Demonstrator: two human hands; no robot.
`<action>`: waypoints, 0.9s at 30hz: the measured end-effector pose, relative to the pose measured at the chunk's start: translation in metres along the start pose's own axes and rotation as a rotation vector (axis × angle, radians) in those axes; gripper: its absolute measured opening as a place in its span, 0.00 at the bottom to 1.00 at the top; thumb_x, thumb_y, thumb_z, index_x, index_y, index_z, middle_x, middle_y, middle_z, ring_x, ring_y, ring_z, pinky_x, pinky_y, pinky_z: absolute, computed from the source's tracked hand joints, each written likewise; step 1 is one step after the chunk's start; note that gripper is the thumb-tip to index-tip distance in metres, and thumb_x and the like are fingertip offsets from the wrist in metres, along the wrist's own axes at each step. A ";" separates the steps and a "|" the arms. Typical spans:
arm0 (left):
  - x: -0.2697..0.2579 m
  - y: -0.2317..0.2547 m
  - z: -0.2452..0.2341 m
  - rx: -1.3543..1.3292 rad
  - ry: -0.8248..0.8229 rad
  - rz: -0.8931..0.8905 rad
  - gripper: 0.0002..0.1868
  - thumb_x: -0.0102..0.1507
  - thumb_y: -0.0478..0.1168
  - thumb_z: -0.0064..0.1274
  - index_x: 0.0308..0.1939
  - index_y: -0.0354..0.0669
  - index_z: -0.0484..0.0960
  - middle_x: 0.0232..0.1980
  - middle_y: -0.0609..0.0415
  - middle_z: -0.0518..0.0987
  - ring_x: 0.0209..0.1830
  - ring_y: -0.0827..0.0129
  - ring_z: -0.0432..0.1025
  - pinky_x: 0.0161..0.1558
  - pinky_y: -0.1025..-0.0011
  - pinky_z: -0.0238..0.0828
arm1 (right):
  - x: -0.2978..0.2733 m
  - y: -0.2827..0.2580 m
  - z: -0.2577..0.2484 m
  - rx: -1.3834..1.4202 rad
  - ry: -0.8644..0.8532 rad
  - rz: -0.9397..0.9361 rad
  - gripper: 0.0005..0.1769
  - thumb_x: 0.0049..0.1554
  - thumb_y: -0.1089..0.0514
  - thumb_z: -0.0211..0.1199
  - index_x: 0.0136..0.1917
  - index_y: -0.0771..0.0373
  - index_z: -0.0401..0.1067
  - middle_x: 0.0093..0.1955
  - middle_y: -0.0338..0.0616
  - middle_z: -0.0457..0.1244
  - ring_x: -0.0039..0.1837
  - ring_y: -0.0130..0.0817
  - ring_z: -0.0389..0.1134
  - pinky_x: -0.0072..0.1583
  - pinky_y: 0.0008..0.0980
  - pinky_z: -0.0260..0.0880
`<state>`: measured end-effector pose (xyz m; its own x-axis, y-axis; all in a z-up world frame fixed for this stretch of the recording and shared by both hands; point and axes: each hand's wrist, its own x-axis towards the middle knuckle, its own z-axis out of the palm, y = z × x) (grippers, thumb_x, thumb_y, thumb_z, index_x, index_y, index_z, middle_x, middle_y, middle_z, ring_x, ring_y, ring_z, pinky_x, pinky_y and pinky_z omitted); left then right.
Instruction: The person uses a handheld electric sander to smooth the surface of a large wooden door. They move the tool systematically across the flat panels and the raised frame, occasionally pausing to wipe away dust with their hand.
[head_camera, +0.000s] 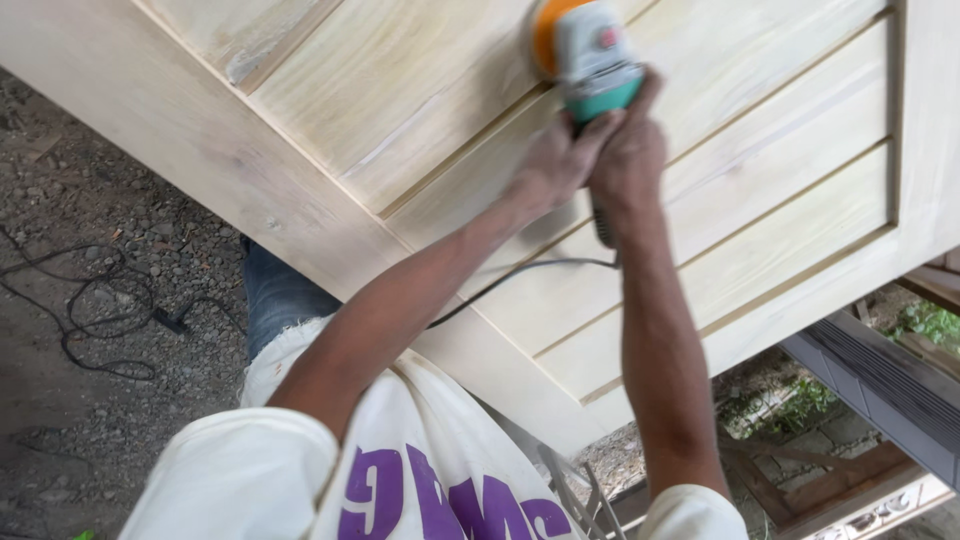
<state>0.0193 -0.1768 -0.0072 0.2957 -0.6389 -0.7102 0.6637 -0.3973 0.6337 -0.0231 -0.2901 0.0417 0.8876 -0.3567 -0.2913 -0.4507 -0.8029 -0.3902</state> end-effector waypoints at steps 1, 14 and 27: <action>-0.015 -0.018 -0.004 -0.105 0.115 0.193 0.46 0.63 0.72 0.39 0.66 0.34 0.70 0.50 0.35 0.83 0.46 0.47 0.80 0.44 0.56 0.75 | -0.011 -0.012 0.011 -0.059 -0.032 0.044 0.40 0.68 0.50 0.62 0.77 0.69 0.40 0.37 0.53 0.70 0.36 0.50 0.74 0.34 0.44 0.73; -0.057 -0.110 0.006 -0.481 0.285 0.272 0.36 0.71 0.59 0.45 0.69 0.29 0.68 0.64 0.41 0.77 0.62 0.59 0.72 0.60 0.63 0.71 | -0.038 -0.066 0.024 -0.080 -0.250 -0.089 0.36 0.57 0.57 0.61 0.75 0.69 0.52 0.48 0.66 0.67 0.45 0.62 0.71 0.45 0.54 0.72; 0.072 0.050 0.056 -0.144 0.100 0.206 0.53 0.57 0.77 0.38 0.63 0.29 0.67 0.40 0.40 0.85 0.35 0.53 0.85 0.34 0.59 0.82 | 0.054 0.073 -0.053 -0.012 0.020 -0.177 0.37 0.71 0.52 0.69 0.72 0.60 0.41 0.48 0.62 0.71 0.44 0.56 0.76 0.41 0.44 0.79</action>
<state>0.0348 -0.2796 -0.0093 0.4964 -0.6255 -0.6019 0.6712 -0.1632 0.7231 -0.0028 -0.3933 0.0434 0.9549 -0.2184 -0.2011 -0.2858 -0.8595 -0.4237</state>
